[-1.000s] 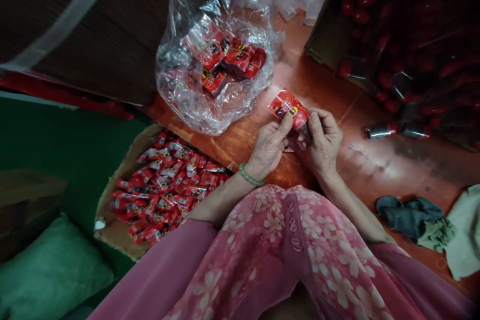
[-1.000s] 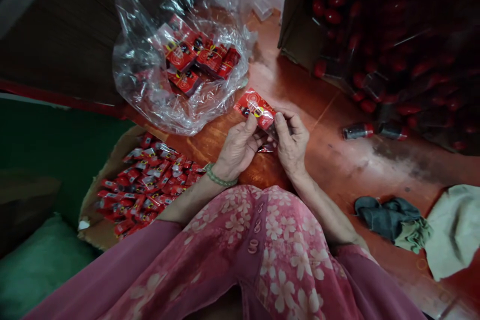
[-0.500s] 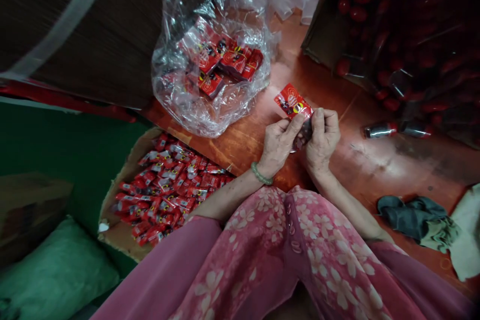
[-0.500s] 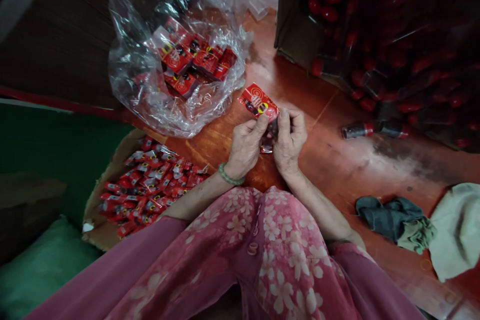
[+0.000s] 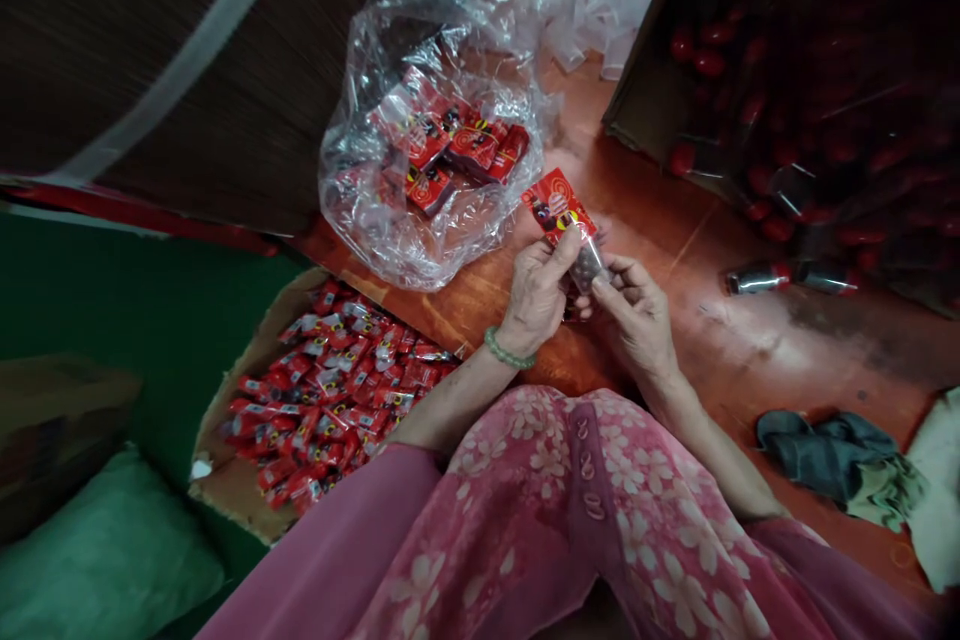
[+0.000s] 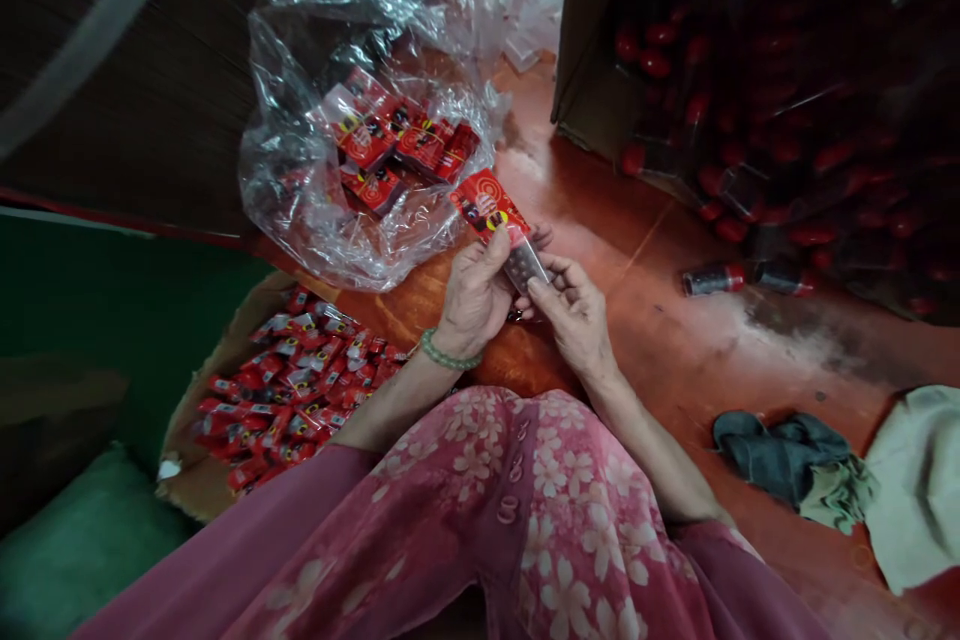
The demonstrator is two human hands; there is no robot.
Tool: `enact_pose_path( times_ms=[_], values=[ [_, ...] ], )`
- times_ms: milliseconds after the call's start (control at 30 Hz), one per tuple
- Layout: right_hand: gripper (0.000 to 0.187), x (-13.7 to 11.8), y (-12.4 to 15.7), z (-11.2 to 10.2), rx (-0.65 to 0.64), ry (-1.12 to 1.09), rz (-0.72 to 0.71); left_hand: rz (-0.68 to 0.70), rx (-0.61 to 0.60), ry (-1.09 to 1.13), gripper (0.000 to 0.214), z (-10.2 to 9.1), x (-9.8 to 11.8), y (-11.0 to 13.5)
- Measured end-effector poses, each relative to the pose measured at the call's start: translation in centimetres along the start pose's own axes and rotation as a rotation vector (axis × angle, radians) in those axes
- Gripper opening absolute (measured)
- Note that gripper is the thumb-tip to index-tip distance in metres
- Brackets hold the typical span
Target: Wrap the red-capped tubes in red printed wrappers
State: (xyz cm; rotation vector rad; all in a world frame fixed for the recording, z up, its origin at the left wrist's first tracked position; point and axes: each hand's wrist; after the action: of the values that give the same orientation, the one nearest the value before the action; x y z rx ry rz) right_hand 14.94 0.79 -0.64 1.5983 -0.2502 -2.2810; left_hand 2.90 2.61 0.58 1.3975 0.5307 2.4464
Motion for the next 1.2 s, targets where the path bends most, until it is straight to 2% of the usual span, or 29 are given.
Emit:
enact_pose_path(
  times_ms=[200, 300, 433, 533, 700, 867, 1033, 1200],
  values=[
    [0.040, -0.5, 0.3, 0.4, 0.112, 0.098, -0.152, 0.049, 0.059, -0.089, 0.048, 0.4, -0.7, 0.1],
    [0.040, -0.8, 0.3, 0.1, 0.098, 0.124, -0.177, 0.045, 0.032, -0.081, 0.047, 0.2, -0.1, 0.1],
    [0.036, -0.9, 0.2, 0.0, 0.046, 0.110, -0.172, 0.119, -0.016, 0.035, 0.053, 0.2, 0.4, 0.1],
    [0.035, -0.6, 0.2, 0.2, 0.026, 0.177, -0.252, 0.123, -0.027, 0.048, 0.051, 0.0, 0.0, -0.1],
    [0.033, -0.2, 0.3, 0.5, 0.073, 0.266, -0.380, 0.120, -0.033, -0.005, 0.042, -0.2, -1.0, -0.2],
    [0.027, -0.3, -0.1, 0.3, 0.045, 0.127, -0.324, 0.103, -0.092, -0.019, 0.051, -0.5, -0.7, -0.4],
    [0.034, -0.1, -0.6, 0.9, 0.030, 0.033, -0.217, 0.189, -0.090, 0.042, 0.062, -1.0, -0.6, -0.7],
    [0.031, 0.2, -1.2, 1.5, 0.106, 0.033, -0.334, 0.180, -0.055, -0.046, 0.062, -1.1, -2.3, -0.8]
  ],
)
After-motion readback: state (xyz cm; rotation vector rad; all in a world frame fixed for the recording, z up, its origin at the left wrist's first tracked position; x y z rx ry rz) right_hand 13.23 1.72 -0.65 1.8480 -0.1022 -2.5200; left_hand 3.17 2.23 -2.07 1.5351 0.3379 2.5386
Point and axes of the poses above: each hand's wrist, its own y-axis away from the middle knuckle, its own z-axis out of the palm, x = y × z, and after that the axes turned 8 degrees about -y, right-handed
